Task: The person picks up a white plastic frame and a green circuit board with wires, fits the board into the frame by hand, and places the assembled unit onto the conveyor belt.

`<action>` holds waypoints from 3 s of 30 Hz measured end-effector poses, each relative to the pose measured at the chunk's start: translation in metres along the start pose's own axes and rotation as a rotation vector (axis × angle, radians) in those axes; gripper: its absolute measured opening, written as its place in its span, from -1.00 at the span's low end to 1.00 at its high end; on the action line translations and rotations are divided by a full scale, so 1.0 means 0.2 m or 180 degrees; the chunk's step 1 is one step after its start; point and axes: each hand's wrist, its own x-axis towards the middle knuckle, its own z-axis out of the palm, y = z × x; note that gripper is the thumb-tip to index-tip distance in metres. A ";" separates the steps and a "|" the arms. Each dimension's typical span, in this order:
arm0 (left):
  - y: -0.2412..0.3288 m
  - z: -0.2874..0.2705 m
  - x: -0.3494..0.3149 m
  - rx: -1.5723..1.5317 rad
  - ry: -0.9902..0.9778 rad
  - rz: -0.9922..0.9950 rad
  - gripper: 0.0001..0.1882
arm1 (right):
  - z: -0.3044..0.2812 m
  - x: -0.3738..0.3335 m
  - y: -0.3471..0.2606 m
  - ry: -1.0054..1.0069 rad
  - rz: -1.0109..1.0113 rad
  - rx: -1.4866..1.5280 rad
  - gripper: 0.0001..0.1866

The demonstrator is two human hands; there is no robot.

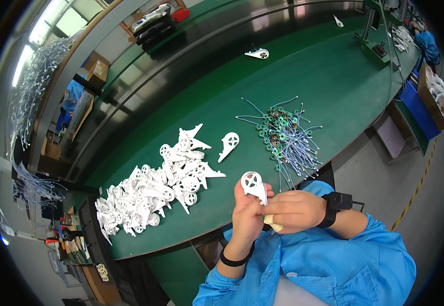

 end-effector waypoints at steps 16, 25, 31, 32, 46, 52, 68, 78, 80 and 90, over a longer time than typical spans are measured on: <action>0.01 0.00 0.00 -0.0065 -0.0100 0.0010 -0.33 | 0.07 -0.05 0.02 -0.0356 0.0480 0.1029 -0.74; 0.00 -0.04 0.02 -0.0310 0.0101 -0.0143 -0.46 | 0.05 -0.02 0.00 -0.0286 0.0463 0.1208 -0.70; -0.08 -0.05 0.03 0.0317 0.0159 0.0301 -0.46 | 0.02 -0.03 0.02 0.0894 0.0705 0.1006 -0.66; -0.08 -0.05 0.03 0.0317 0.0163 0.0303 -0.46 | 0.02 -0.04 0.03 0.0892 0.0703 0.1010 -0.66; -0.01 -0.06 0.03 -0.1267 -0.0099 -0.0461 -0.59 | 0.04 -0.09 0.02 0.0384 0.0697 0.1189 -0.59; -0.02 -0.04 0.02 -0.1052 -0.0021 -0.0365 -0.57 | 0.08 -0.10 0.02 0.0277 0.0777 0.1251 -0.64; -0.14 0.07 -0.05 0.0518 -0.0007 0.0888 -0.45 | 0.20 -0.08 0.02 0.1511 0.1950 0.0943 -0.67; -0.17 0.07 -0.04 0.0941 -0.0126 0.1184 -0.45 | 0.22 -0.02 0.00 0.2123 0.2538 0.1576 -0.75; -0.16 0.07 -0.04 0.1009 -0.0020 0.1137 -0.45 | 0.18 -0.02 0.02 0.1806 0.2318 0.0992 -0.74; -0.14 0.10 -0.02 0.1466 0.0115 0.1401 -0.45 | 0.15 -0.01 0.04 0.1479 0.1999 0.0303 -0.72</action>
